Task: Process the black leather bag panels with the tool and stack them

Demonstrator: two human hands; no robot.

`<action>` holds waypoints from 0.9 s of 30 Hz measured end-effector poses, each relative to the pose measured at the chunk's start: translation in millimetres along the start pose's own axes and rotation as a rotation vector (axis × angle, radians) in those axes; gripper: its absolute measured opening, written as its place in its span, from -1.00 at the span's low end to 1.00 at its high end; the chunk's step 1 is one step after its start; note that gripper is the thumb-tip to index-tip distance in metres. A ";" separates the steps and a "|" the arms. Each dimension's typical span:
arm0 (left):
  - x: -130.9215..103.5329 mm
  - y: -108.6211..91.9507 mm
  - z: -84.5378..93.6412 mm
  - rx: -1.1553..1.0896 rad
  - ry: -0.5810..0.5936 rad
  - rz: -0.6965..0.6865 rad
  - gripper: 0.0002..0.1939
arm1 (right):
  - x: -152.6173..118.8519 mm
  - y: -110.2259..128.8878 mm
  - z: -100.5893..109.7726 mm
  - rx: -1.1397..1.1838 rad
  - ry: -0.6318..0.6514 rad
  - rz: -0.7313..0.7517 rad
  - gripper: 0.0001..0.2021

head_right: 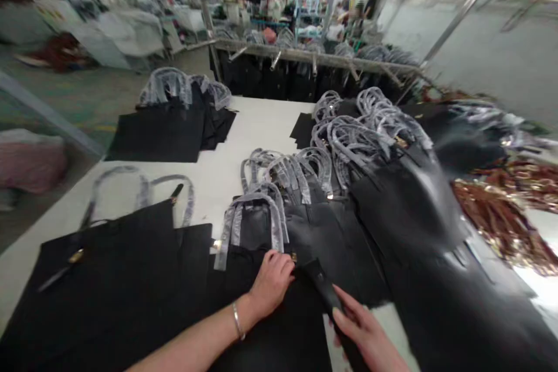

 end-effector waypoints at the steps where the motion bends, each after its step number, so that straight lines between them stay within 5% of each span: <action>1: -3.2 -3.2 -0.8 0.006 0.037 -0.042 -0.93 | -4.8 0.8 3.4 0.006 -0.013 -0.008 -0.17; 7: -6.0 -4.9 -3.7 0.008 0.167 -0.033 -0.91 | -18.0 0.8 20.3 0.041 -0.111 -0.003 -0.20; 13: 3.7 5.1 -16.4 0.001 0.083 0.038 -0.81 | 2.2 -1.1 11.4 0.061 -0.046 0.017 -0.26; 21: -0.8 5.3 -26.0 -0.009 0.070 -0.029 -0.80 | 52.3 30.4 -8.9 0.204 -0.029 0.026 -0.42; 27: -2.5 7.6 -26.9 0.001 0.034 -0.018 -0.67 | 52.2 23.7 -7.7 0.157 0.002 -0.022 -0.45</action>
Point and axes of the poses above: each hand's wrist, its own x-axis towards the middle knuckle, its own z-axis out of the back of the hand, y = z × x, the point moved 7 cm from there along x, towards the middle knuckle
